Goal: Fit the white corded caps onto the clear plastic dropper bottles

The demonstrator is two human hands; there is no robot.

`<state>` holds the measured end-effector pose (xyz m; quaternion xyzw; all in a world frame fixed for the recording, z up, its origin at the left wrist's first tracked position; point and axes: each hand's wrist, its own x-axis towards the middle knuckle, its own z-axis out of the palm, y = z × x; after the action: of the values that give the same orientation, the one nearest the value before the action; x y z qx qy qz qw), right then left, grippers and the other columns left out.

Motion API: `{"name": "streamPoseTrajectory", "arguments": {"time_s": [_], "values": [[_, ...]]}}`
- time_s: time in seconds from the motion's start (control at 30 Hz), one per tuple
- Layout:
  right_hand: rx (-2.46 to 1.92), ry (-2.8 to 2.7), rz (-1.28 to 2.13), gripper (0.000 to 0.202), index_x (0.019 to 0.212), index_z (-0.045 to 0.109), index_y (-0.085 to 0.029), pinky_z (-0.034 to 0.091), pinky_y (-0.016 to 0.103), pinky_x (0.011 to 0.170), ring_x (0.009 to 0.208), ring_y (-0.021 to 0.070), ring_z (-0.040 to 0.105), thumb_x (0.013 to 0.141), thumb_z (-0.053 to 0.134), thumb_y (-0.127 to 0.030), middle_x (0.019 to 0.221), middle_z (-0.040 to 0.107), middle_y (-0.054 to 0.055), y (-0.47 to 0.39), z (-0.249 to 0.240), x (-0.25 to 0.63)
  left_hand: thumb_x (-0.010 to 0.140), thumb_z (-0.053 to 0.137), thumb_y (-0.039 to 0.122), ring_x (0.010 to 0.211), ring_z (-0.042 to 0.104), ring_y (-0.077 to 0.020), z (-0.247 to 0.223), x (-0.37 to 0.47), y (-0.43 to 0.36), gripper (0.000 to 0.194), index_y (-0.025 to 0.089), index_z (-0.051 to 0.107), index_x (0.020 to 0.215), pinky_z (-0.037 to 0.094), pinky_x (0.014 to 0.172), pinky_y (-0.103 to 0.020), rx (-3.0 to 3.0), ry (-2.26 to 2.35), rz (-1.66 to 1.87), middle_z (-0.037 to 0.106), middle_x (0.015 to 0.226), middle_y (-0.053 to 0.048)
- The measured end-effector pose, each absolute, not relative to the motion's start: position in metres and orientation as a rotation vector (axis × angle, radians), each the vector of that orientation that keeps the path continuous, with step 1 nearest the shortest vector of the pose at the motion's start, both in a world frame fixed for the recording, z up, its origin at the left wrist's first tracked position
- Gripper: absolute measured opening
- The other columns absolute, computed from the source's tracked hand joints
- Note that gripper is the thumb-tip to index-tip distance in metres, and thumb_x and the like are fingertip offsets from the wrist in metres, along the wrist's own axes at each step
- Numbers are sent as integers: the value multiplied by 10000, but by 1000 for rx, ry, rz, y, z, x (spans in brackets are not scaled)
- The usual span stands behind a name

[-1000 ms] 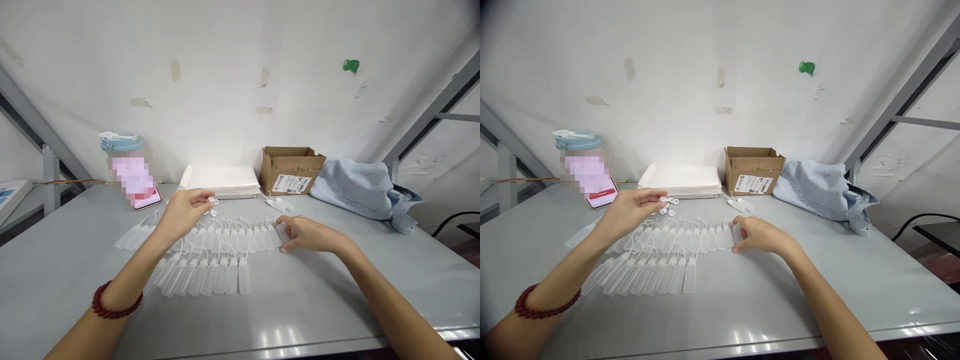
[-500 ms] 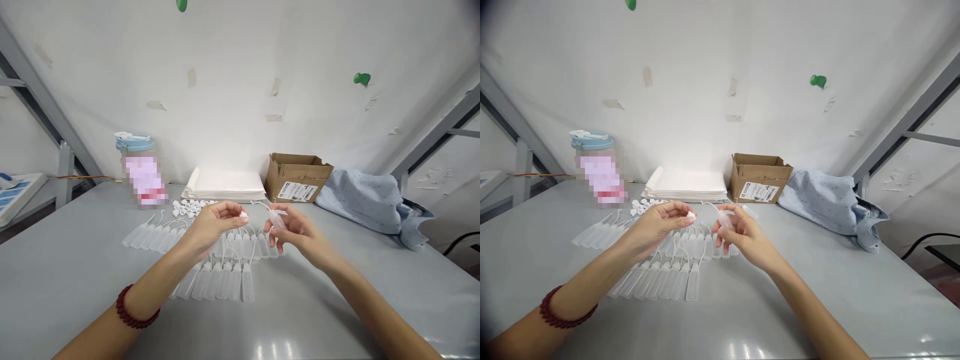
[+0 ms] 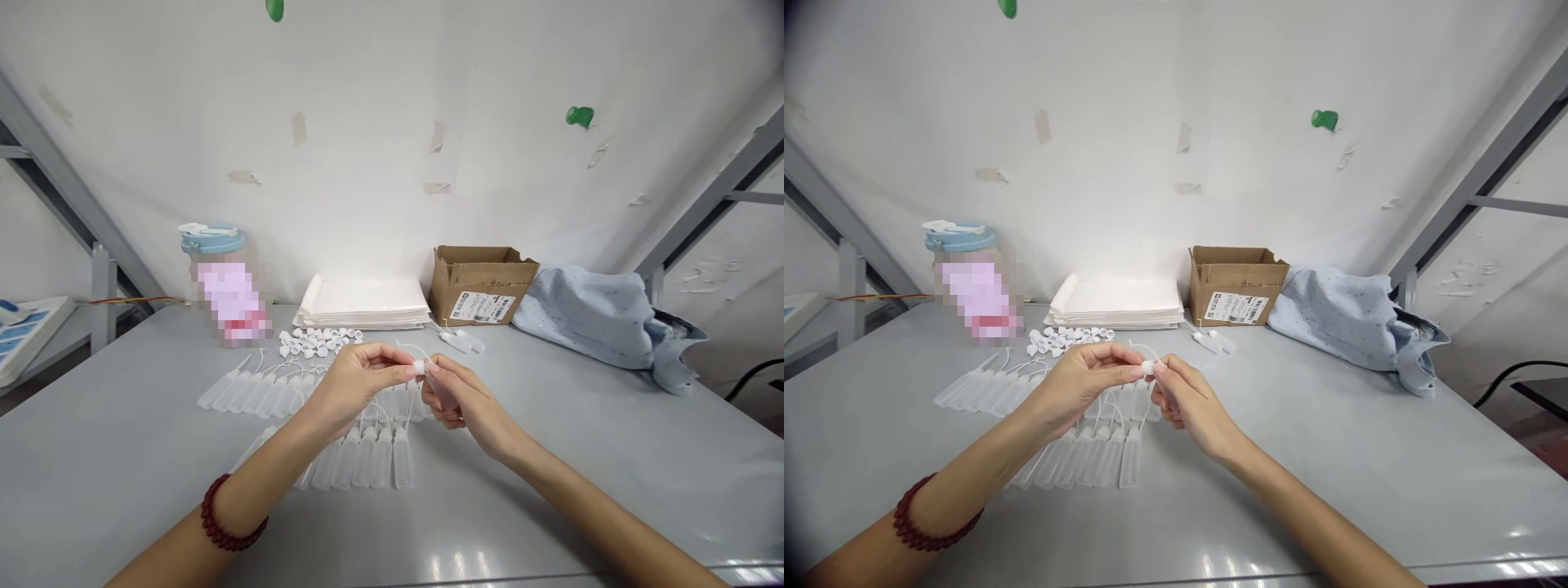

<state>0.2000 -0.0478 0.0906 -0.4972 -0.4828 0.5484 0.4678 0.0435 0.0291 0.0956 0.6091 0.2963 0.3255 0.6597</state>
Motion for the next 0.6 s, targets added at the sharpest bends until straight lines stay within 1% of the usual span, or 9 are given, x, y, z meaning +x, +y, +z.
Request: {"name": "streamPoseTrajectory", "arguments": {"time_s": [0.1,0.23,0.37,0.43,0.5,0.6], "values": [[-1245,-1240,1315,303,731,456,-188,141,225,441,470,65,230,898,414,-437,566,344,-72,-47,91,199,726,728,246,779,632,-154,98,43,27,123,166,688,810,486,768,-286,1458,626,732,688,769,-15],[-1300,-1274,1254,333,690,491,-172,166,231,437,474,78,230,895,366,-403,539,336,-61,-48,89,196,768,680,238,721,625,-140,101,43,24,96,156,691,817,493,718,-264,1564,581,682,673,727,-13],[-1320,-1354,1181,358,684,519,-168,213,244,454,491,97,266,909,327,-370,536,322,-50,-51,85,196,785,645,244,685,609,-141,105,41,22,103,166,711,800,490,682,-260,1647,597,647,661,685,-12],[-1325,-1420,1141,379,693,520,-171,242,251,475,512,107,294,928,304,-375,558,342,-39,-52,83,196,786,638,261,668,605,-144,106,39,23,119,181,726,793,489,670,-262,1698,619,622,663,671,-11],[-1374,-1537,1012,394,675,495,-180,259,261,498,527,115,312,943,286,-378,578,356,-32,-53,82,197,773,645,282,655,610,-154,107,37,23,132,191,738,790,489,653,-269,1727,653,588,666,660,-14],[-1480,-1775,711,378,643,431,-199,254,274,519,514,119,315,954,289,-361,571,356,-36,-53,80,199,745,659,296,652,628,-176,108,35,24,145,189,744,791,486,623,-278,1718,715,529,666,646,-20]]}}
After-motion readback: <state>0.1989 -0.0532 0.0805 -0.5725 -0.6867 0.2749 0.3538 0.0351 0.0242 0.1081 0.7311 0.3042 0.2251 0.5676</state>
